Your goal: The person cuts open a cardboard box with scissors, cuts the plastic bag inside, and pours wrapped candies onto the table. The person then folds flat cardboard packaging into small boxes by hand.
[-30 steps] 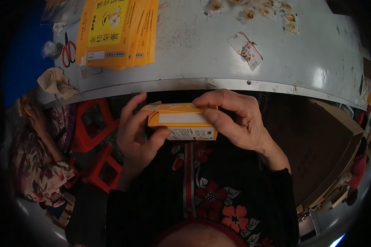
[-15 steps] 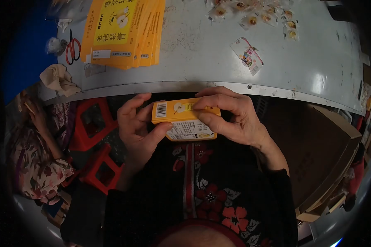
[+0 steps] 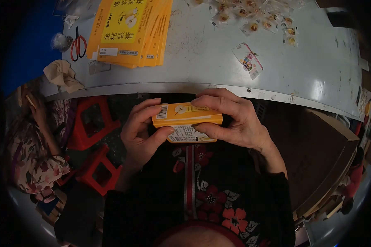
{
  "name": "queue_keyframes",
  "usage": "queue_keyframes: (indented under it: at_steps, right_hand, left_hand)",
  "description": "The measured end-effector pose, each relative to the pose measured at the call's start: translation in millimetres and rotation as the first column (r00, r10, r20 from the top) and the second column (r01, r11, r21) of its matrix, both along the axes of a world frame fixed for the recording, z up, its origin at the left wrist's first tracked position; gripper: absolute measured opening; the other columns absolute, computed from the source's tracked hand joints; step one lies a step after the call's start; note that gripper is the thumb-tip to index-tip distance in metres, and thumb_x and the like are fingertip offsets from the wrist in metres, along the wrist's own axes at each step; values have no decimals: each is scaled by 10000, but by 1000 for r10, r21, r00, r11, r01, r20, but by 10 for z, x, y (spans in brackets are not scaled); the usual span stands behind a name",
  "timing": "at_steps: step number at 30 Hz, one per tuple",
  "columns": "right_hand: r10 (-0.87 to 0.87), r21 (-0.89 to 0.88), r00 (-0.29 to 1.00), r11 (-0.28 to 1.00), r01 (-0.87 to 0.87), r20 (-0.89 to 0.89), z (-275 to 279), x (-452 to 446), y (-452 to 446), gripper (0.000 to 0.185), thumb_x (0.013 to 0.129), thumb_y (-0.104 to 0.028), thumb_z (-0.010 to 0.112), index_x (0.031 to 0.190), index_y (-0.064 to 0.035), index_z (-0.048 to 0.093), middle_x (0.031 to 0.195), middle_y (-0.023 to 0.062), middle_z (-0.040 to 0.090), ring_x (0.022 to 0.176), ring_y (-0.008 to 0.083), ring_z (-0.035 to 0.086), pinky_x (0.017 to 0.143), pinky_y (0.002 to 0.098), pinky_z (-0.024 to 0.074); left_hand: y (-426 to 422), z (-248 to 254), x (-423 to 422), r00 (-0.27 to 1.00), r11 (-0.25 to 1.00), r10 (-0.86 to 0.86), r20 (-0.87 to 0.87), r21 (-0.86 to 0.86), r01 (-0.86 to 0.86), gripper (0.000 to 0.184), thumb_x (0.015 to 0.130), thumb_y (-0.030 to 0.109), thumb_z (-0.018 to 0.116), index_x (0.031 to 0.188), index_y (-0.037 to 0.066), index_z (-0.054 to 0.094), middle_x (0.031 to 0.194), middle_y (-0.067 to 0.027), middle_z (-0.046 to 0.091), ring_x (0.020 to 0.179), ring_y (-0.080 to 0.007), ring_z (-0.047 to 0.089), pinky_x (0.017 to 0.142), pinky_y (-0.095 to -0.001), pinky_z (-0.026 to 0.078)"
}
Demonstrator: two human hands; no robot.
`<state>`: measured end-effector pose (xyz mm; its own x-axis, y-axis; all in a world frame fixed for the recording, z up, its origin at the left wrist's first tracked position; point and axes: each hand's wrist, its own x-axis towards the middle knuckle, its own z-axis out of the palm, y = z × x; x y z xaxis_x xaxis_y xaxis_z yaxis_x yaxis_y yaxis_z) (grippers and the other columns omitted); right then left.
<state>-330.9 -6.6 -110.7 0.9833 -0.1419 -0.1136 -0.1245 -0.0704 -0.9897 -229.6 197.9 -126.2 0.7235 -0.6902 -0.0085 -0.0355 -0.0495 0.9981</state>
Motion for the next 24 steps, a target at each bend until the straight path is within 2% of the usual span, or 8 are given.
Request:
queue_keyframes:
  at_steps: [4,6,7,9,11,14,17,24]
  right_hand:
    - [29,59,999,998,-27,-33,33,-19,0,352,689,-100,731,1009,-14,610,1045,161,575,944,211,571,790,287,468]
    - [24,-59,999,998,-22,47,96,34,-20,357,703,-60,719,1037,-16,602,1044,141,579,922,225,586,772,304,477]
    - [-24,-74,994,997,32,105,169,83,-21,359,691,-1,700,1033,6,594,1021,142,586,908,220,579,787,303,454]
    - [-297,192,952,941,278,77,180,108,32,314,756,0,609,1062,48,560,1072,117,569,945,173,545,850,284,411]
    - [-432,308,901,861,404,27,119,206,66,364,804,-60,591,1146,40,517,1109,122,555,994,176,536,893,295,401]
    - [-265,299,964,921,249,12,113,373,269,421,809,-77,594,1201,34,486,1125,119,554,988,162,536,893,287,401]
    - [221,322,975,922,-216,23,262,484,484,473,840,-140,578,1251,50,440,1088,90,574,968,117,525,883,252,389]
    - [553,417,833,754,-508,15,-56,530,856,396,913,-110,462,1282,24,415,1095,78,589,934,106,557,846,237,426]
  left_hand:
    - [34,-14,-51,999,999,-8,-33,-44,7,578,687,1,724,1201,17,459,1196,-144,474,1040,-210,538,848,-307,490]
    - [22,108,-95,851,989,-36,-524,-142,-46,733,706,-16,701,1323,19,306,1243,-134,432,1080,-206,507,895,-324,454]
    - [32,127,-93,823,991,-28,-568,-123,-52,825,710,-16,691,1372,29,202,1241,-127,431,1113,-198,479,928,-325,418]
    - [117,212,-132,861,998,52,-505,-14,-68,794,721,35,698,1365,22,233,1226,-125,443,1125,-191,471,926,-304,411]
    - [258,203,-211,959,994,109,-261,32,-104,745,741,83,692,1350,16,270,1214,-126,468,1100,-179,489,913,-286,419]
    - [585,330,-362,912,969,239,-335,23,-245,699,758,115,682,1336,14,302,1205,-127,491,1066,-180,512,870,-281,449]
    - [873,399,-649,768,842,530,-359,111,-528,634,790,143,665,1322,31,337,1162,-115,531,940,-139,558,757,-260,492]
    - [1144,451,-1231,484,535,829,-279,148,-832,593,818,144,642,1318,37,343,1056,-74,573,843,-87,557,712,-226,485]
